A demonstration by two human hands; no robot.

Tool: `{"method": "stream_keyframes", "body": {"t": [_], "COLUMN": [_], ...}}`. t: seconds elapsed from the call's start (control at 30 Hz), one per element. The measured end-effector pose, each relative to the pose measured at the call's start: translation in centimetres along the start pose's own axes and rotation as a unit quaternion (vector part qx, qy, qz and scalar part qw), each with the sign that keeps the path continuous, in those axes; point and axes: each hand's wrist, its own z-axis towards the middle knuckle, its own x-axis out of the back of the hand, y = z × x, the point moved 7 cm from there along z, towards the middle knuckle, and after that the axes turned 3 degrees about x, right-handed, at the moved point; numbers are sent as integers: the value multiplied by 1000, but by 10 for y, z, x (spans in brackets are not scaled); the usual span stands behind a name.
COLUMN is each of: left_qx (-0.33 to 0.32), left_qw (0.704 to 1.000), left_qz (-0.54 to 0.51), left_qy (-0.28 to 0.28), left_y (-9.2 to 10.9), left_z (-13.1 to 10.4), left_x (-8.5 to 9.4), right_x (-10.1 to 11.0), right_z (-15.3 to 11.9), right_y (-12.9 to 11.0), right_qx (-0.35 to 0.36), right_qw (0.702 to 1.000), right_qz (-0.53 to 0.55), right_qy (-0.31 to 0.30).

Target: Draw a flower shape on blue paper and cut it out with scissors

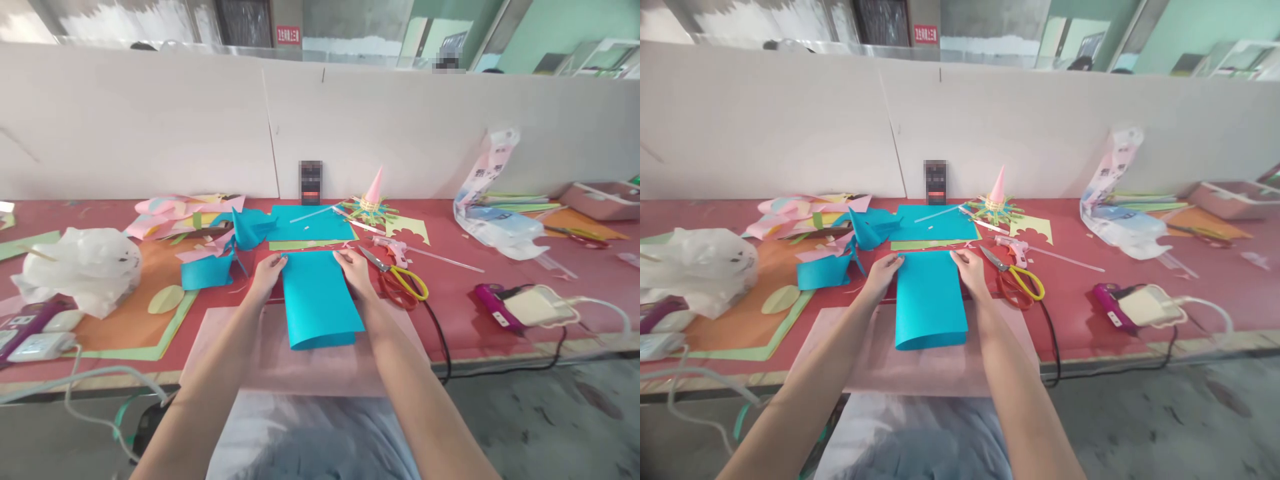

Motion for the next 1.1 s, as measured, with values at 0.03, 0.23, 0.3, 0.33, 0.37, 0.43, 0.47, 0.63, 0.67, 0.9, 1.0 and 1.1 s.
{"method": "stream_keyframes", "body": {"t": [0.03,0.23,0.3,0.33,0.37,0.43,0.47,0.63,0.67,0.9,1.0,1.1], "left_qx": [3,27,23,19,13,-4,-14,-34,-37,-35,-20,-6], "left_qw": [1000,998,998,999,999,1000,1000,995,993,989,993,996], "left_qz": [-15,-64,-52,-44,-37,-23,-13,78,93,116,89,71], "left_qy": [4,5,-3,-4,-3,-2,0,48,61,87,73,51], "left_y": [0,1,1,0,0,1,2,8,9,13,11,9], "left_z": [0,-2,-1,-1,0,1,2,1,0,-2,0,2], "left_x": [0,-3,-3,-2,-1,1,2,7,8,12,14,14], "right_x": [0,1,3,4,4,4,4,2,2,2,1,-3], "right_z": [0,1,1,0,0,0,0,-1,-1,-1,-1,-1], "right_y": [0,0,0,0,0,-1,-2,-7,-7,-3,-2,-1], "right_qx": [-2,-13,-8,-7,-7,-7,-6,1,-1,-12,-15,-38], "right_qw": [1000,1000,1000,1000,1000,1000,1000,1000,1000,1000,1000,999], "right_qz": [-3,14,13,8,1,-9,-11,-16,-17,-15,-8,-6], "right_qy": [3,19,25,26,25,18,14,9,9,7,-3,-27]}}
